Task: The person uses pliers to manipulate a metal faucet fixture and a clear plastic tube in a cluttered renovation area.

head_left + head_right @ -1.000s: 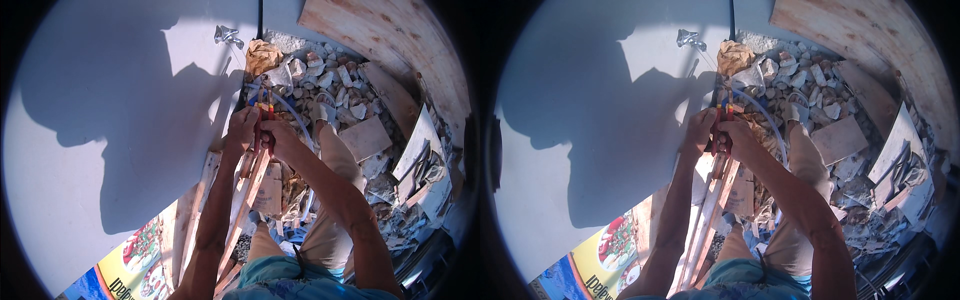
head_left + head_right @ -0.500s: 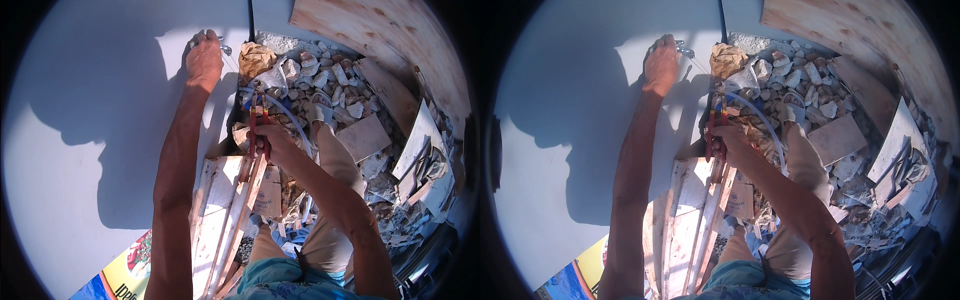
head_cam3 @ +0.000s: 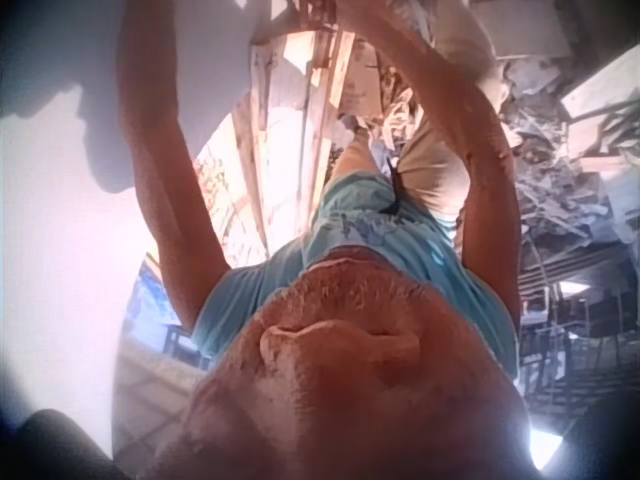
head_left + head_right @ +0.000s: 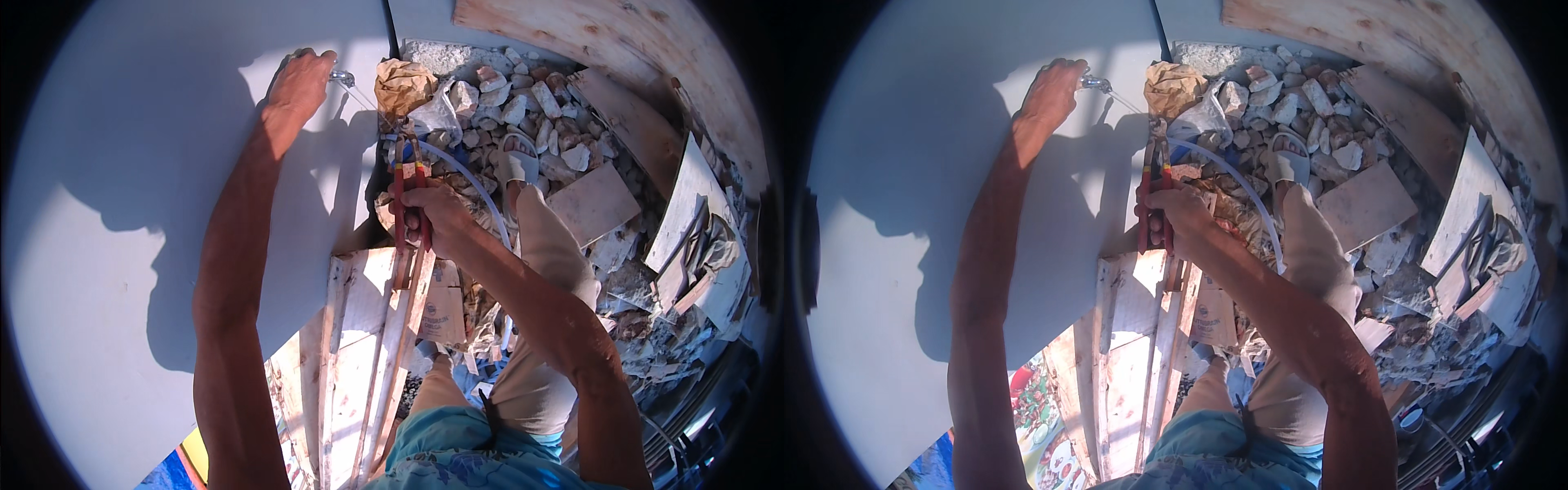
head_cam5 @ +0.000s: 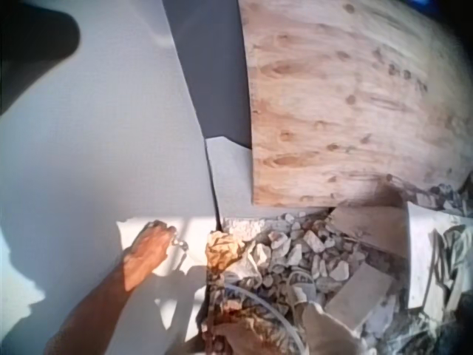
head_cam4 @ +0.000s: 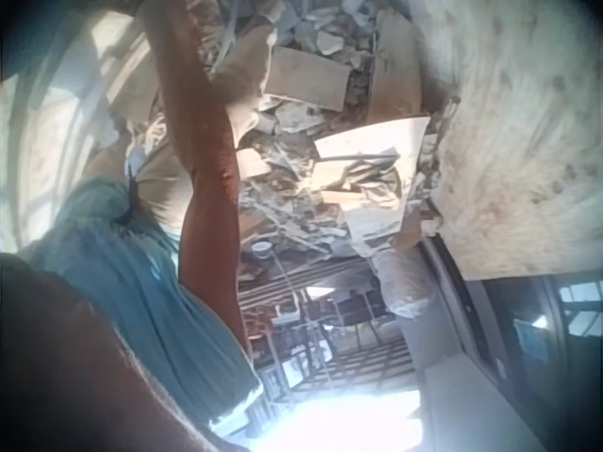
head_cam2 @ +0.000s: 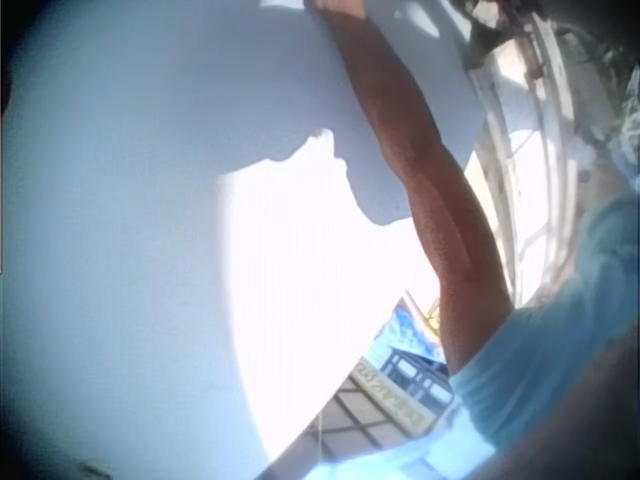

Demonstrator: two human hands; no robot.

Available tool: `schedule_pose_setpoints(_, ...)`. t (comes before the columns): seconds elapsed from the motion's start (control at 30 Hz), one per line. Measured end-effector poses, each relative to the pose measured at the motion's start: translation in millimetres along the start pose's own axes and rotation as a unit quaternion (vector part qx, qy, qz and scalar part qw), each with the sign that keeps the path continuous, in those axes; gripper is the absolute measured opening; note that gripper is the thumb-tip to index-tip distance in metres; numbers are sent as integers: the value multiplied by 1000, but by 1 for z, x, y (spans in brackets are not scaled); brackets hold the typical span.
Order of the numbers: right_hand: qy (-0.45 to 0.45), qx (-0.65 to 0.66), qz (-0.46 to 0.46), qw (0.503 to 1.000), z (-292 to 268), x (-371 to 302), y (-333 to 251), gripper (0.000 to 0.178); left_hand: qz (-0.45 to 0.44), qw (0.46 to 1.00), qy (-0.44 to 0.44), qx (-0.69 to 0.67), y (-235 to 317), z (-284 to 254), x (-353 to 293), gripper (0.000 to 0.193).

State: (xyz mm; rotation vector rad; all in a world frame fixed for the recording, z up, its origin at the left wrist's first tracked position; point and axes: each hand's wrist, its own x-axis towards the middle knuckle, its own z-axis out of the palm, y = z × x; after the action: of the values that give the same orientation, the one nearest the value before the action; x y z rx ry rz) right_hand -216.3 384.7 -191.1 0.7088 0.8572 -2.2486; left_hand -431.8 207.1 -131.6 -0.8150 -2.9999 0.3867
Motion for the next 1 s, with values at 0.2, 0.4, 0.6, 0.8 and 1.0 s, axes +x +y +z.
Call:
schedule_pose_setpoints(0.2, 2, 9, -24, 1000, -1, -3, -9, 26, 50, 997, 43, -32, -10, 9, 10, 23)
schedule_pose_setpoints(0.4, -14, 8, -5, 1000, 5, 0, -5, 23, 41, 999, 0, -26, -17, 9, 1, 24)
schedule_pose_setpoints(0.6, -37, -5, -19, 999, 7, 3, -14, 20, 94, 993, 65, -6, -21, 2, 7, 33)
schedule_pose_setpoints(0.8, -18, -31, -11, 999, 4, 1, -8, 26, 28, 999, 11, -32, -11, 10, 4, 28)
schedule_pose_setpoints(1.0, 2, -56, -12, 998, 5, -3, -7, 29, 16, 997, 53, -48, -5, 14, 4, 30)
